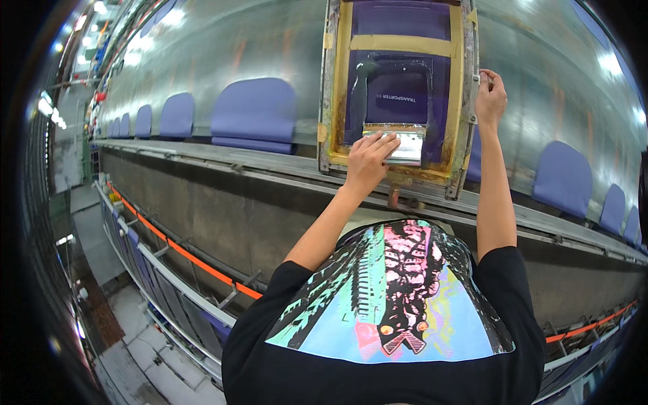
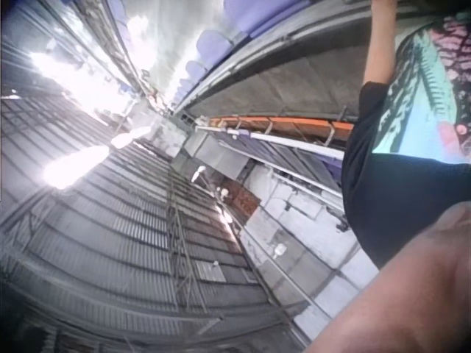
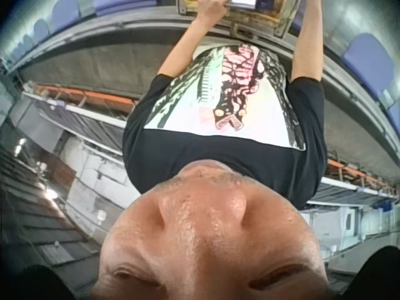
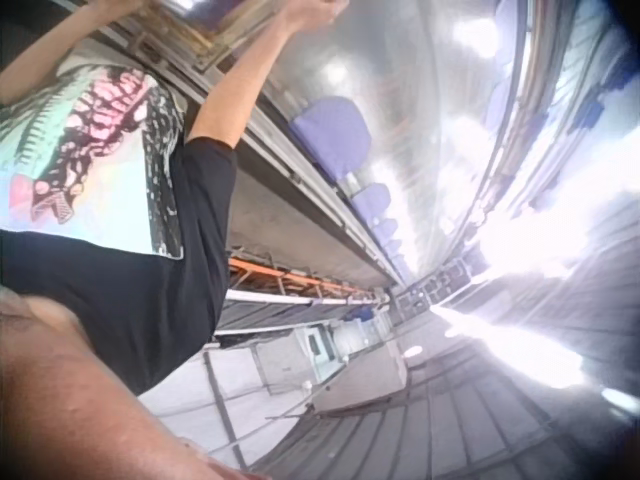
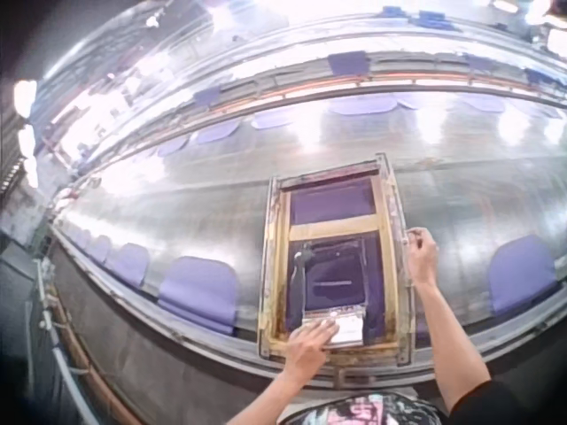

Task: The person uses a squeegee to spread purple ink across a screen-printing frame mounted on a rail. They repeatedly pull the squeegee across the mesh, then lift and reposition the frame to continue the process. The person briefly walks to a workbench and returns to resume printing.

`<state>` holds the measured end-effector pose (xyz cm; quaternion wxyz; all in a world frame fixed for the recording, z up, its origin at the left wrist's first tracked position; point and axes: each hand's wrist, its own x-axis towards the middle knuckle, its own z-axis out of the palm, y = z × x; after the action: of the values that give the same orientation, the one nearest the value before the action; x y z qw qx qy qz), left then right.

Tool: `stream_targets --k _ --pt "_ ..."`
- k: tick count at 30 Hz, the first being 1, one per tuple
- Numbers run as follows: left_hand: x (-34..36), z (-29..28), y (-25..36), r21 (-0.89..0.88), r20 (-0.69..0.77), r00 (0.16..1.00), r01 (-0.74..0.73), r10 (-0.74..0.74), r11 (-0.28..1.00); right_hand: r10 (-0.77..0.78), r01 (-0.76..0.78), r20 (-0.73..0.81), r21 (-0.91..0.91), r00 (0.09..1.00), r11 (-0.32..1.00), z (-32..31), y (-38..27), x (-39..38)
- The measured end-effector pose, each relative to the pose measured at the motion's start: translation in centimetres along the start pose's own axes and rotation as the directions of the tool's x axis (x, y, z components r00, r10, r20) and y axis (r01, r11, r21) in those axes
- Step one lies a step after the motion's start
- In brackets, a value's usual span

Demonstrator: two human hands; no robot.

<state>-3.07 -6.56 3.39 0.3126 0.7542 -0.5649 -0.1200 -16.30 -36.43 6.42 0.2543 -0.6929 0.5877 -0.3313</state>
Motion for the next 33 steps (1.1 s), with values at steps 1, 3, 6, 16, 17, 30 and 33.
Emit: stream_targets --k 1,3,6,16,17,30,33 --pt "-0.2 -0.9 -0.7 0.003 0.004 1.0 0.024 -0.024 1.0 0.032 -0.032 0.026 0.008 0.999 0.999 0.6 -0.9 -0.6" --pt "-1.0 -2.8 -1.6 0.025 0.014 0.995 0.096 -0.096 0.995 -0.016 0.013 0.046 0.066 0.999 0.998 2.6 -1.6 -2.2" --pt "-1.0 -3.8 -3.0 0.043 0.018 0.992 0.125 -0.126 0.991 -0.041 0.034 0.057 0.116 0.998 0.993 4.5 -2.8 -3.1" --pt "-1.5 -3.5 -7.4 0.119 -0.012 0.989 0.15 -0.15 0.981 -0.033 0.019 0.07 0.198 0.997 0.98 10.0 -2.4 -4.5" --pt "-1.4 -3.5 -7.4 0.102 -0.023 0.987 0.158 -0.156 0.982 -0.021 0.004 0.09 0.182 0.996 0.983 10.1 -2.5 -4.2" --pt "4.1 -2.4 -9.2 0.194 -0.083 0.99 -0.099 0.117 0.976 0.01 -0.017 0.074 0.087 0.997 0.996 8.0 -0.8 -2.3" --pt "11.5 -4.7 -10.1 0.031 -0.103 0.994 0.047 -0.044 0.998 -0.024 0.02 0.054 0.08 0.998 0.997 8.3 -1.0 -2.3"
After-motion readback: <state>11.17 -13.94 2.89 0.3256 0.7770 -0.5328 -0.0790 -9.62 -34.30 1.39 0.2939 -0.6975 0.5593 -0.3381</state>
